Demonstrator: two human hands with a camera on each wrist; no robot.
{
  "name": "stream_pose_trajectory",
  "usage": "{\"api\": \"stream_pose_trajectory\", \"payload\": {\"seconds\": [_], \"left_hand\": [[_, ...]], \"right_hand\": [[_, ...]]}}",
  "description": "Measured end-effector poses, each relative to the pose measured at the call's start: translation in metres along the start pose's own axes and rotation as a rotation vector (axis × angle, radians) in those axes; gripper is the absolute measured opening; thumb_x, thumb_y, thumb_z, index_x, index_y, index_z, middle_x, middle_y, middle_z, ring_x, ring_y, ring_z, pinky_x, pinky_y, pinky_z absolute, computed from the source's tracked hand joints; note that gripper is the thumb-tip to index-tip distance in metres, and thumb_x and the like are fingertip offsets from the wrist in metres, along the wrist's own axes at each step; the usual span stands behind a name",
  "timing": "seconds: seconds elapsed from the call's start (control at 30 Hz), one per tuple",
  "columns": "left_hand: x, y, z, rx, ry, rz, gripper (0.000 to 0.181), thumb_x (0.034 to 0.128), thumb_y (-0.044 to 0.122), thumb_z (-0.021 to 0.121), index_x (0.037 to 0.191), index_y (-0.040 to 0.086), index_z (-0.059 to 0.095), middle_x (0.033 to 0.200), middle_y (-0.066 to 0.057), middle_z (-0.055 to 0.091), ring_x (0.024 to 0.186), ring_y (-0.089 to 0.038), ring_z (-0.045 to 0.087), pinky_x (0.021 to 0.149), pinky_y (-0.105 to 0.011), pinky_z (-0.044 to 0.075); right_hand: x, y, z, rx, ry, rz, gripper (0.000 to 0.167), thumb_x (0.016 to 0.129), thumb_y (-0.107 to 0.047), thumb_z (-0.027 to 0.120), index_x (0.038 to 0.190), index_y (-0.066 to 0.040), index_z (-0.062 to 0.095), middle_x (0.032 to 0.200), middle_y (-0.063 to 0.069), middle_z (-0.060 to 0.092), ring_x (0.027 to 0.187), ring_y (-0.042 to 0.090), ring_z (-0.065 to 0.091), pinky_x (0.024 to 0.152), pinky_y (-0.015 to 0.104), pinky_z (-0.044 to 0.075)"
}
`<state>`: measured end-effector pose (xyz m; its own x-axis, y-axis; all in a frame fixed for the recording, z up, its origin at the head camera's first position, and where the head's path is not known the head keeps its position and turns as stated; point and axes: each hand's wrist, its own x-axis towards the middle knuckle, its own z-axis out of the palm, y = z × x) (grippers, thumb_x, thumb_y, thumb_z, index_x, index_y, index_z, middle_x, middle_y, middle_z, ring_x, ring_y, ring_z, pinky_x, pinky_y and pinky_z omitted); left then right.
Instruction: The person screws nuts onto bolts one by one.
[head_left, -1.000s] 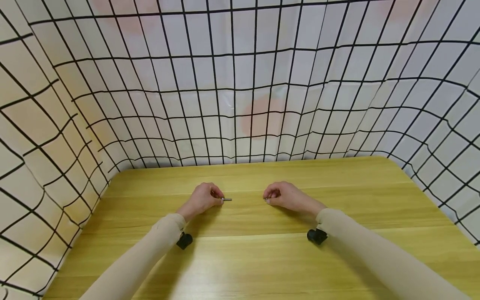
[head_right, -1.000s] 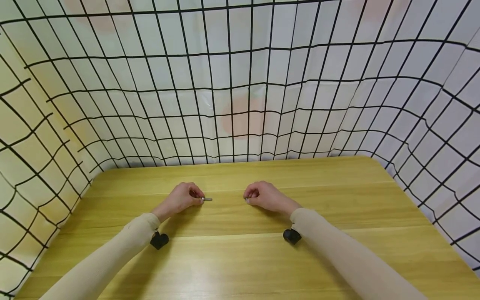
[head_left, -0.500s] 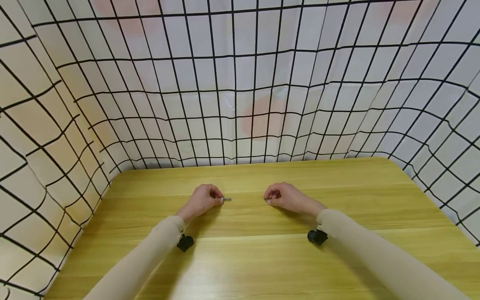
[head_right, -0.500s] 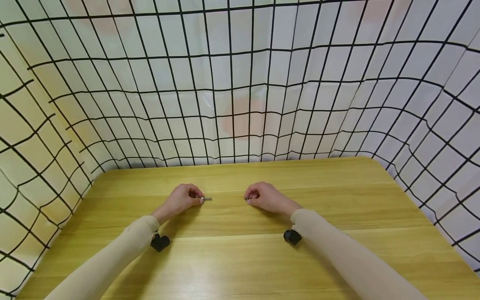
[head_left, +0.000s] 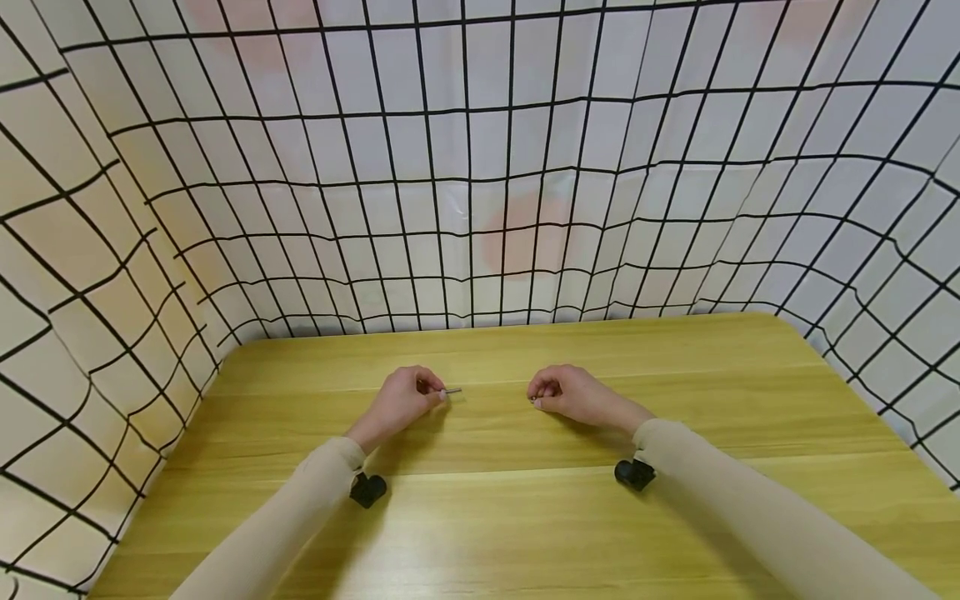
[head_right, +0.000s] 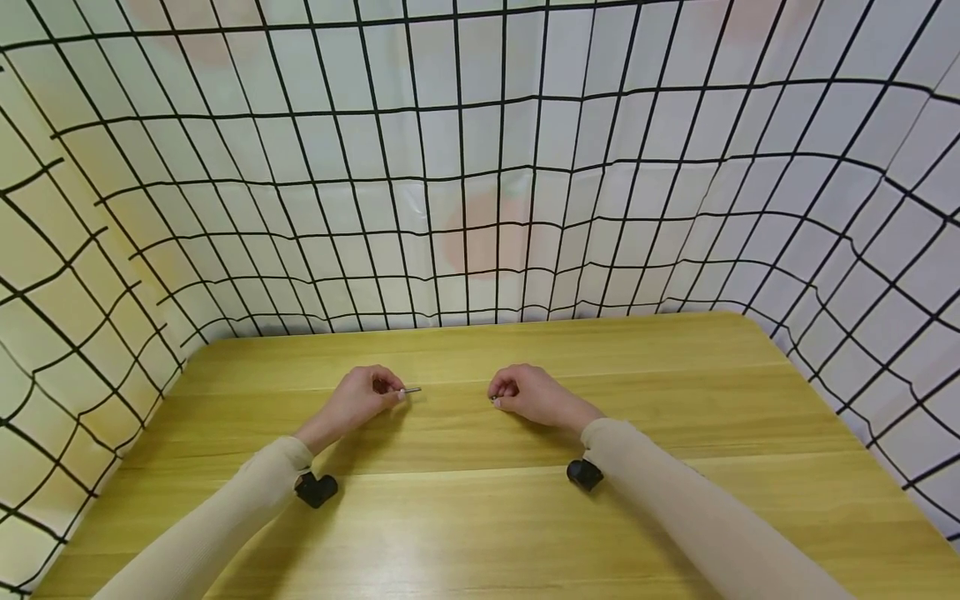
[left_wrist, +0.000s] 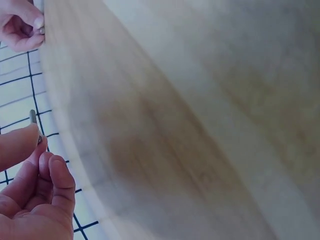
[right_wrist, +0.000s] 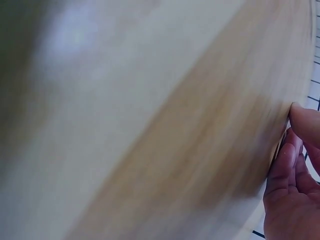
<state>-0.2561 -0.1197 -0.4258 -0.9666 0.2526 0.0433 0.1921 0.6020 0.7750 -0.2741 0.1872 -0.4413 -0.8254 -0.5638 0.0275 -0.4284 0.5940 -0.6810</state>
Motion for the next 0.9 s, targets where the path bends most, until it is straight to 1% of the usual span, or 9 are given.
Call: {"api": "stream_pose_trajectory", "payload": {"seconds": [0.17,0.33,0.5,0.63,0.73,0.9], "left_hand": [[-0.0016,0.0008,-0.0024,-0.017,0.018,0.011,0.006,0.0876,0.008,0.073,0.090,0.005,0.070,0.080,-0.002,0.062,0.073,-0.016,0.053,0.068,-0.030,0.044],[-0.0046,0.0013,-0.0018,-0.036,0.026,0.022,0.006,0.0891,0.008,0.072,0.091,0.004,0.069,0.081,-0.002,0.062,0.075,-0.016,0.053,0.069,-0.031,0.044],[-0.0075,0.0023,-0.0004,-0.059,0.030,0.060,0.005,0.0906,0.007,0.070,0.093,0.004,0.069,0.084,-0.003,0.062,0.077,-0.016,0.054,0.071,-0.032,0.045],[-0.0082,0.0029,-0.0005,-0.056,0.041,0.093,0.007,0.0906,0.008,0.071,0.093,0.002,0.068,0.084,-0.002,0.061,0.078,-0.016,0.053,0.072,-0.033,0.045],[-0.0083,0.0038,-0.0011,-0.052,0.053,0.102,0.008,0.0904,0.009,0.071,0.093,0.003,0.068,0.084,-0.002,0.061,0.078,-0.017,0.053,0.072,-0.033,0.045],[-0.0076,0.0047,-0.0030,-0.063,0.067,0.117,0.005,0.0921,0.008,0.069,0.094,0.004,0.067,0.085,-0.002,0.060,0.079,-0.017,0.053,0.071,-0.032,0.045]], "right_hand": [[0.0006,-0.0003,0.0007,0.006,0.005,-0.002,0.009,0.092,-0.003,0.067,0.098,-0.010,0.068,0.085,-0.002,0.062,0.077,0.014,0.055,0.071,0.031,0.046],[-0.0008,-0.0004,0.0013,-0.001,0.011,-0.005,0.008,0.093,-0.004,0.067,0.099,-0.009,0.067,0.087,-0.001,0.062,0.077,0.014,0.055,0.071,0.030,0.046],[-0.0030,-0.0036,0.0018,0.014,0.020,0.000,0.008,0.093,-0.003,0.066,0.100,-0.007,0.067,0.087,0.000,0.062,0.078,0.015,0.055,0.071,0.030,0.046],[-0.0032,-0.0046,0.0025,0.021,0.039,0.001,0.007,0.094,-0.004,0.065,0.100,-0.007,0.067,0.087,0.000,0.063,0.078,0.015,0.056,0.071,0.030,0.047],[-0.0017,-0.0033,0.0036,0.031,0.056,0.001,0.007,0.094,-0.006,0.065,0.101,-0.007,0.067,0.088,-0.001,0.063,0.080,0.015,0.056,0.073,0.031,0.047],[0.0000,-0.0031,0.0049,0.086,0.094,0.021,0.008,0.096,-0.009,0.065,0.103,-0.007,0.067,0.093,-0.001,0.064,0.085,0.017,0.057,0.077,0.032,0.048]]}}
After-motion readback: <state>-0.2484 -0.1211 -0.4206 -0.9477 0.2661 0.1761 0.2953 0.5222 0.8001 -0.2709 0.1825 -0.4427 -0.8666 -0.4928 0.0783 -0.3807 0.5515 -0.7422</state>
